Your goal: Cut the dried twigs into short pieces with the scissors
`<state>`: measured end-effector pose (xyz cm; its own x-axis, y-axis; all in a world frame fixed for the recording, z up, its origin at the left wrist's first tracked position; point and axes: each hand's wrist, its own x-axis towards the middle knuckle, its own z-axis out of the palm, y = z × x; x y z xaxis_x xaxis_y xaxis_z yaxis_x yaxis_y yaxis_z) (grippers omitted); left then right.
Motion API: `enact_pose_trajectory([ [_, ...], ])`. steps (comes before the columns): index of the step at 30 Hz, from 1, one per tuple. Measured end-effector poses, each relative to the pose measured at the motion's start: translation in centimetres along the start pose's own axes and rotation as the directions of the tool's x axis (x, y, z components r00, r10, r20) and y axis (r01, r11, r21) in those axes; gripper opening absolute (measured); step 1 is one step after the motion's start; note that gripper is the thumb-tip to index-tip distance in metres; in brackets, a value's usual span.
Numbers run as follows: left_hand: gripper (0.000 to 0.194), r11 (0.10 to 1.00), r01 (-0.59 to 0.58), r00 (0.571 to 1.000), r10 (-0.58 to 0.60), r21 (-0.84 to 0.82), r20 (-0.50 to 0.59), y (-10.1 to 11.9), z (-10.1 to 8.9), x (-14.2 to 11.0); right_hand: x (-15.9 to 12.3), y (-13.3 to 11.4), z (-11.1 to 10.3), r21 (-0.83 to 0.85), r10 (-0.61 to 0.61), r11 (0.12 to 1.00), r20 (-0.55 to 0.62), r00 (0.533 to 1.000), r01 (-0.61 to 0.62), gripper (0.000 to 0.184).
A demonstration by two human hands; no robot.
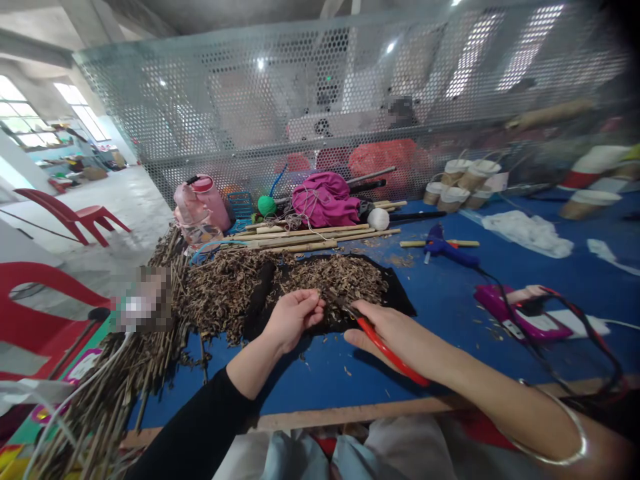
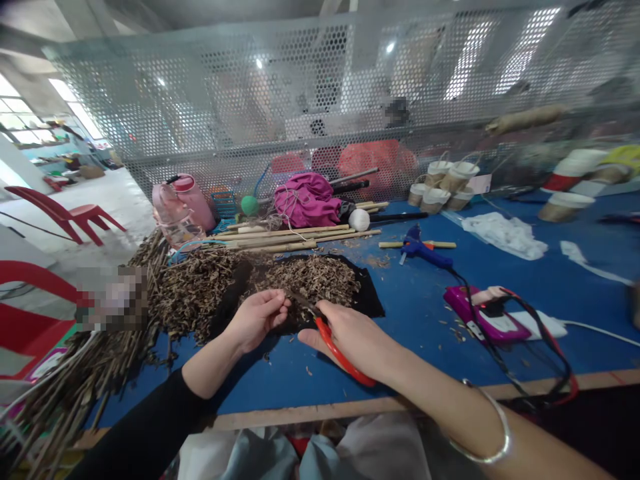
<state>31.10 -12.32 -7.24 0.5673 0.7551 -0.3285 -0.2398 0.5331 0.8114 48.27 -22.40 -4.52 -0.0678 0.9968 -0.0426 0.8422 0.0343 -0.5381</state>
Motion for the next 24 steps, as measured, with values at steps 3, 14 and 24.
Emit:
enact_pose_trajectory([
  [3,0.008,0.999,0.034,0.999,-0.034,0.029,0.007,-0.1,0.2,-0.3,0.5,-0.2,0.9,-0.015,-0.034,0.999,-0.043,0.998,0.034,0.044],
  [14,0.025,0.999,-0.032,0.999,0.032,0.033,-0.006,-0.5,-0.1,-0.3,0.3,-0.2,1.4,-0.009,0.036,0.999,-0.073,0.997,-0.037,0.048],
  [24,0.036,0.881,-0.156,0.978,0.2,0.446,-0.053,-0.4,-0.6,0.0,-1.4,0.7,0.2,0.029,0.12,0.993,-0.107,0.987,-0.117,0.04],
])
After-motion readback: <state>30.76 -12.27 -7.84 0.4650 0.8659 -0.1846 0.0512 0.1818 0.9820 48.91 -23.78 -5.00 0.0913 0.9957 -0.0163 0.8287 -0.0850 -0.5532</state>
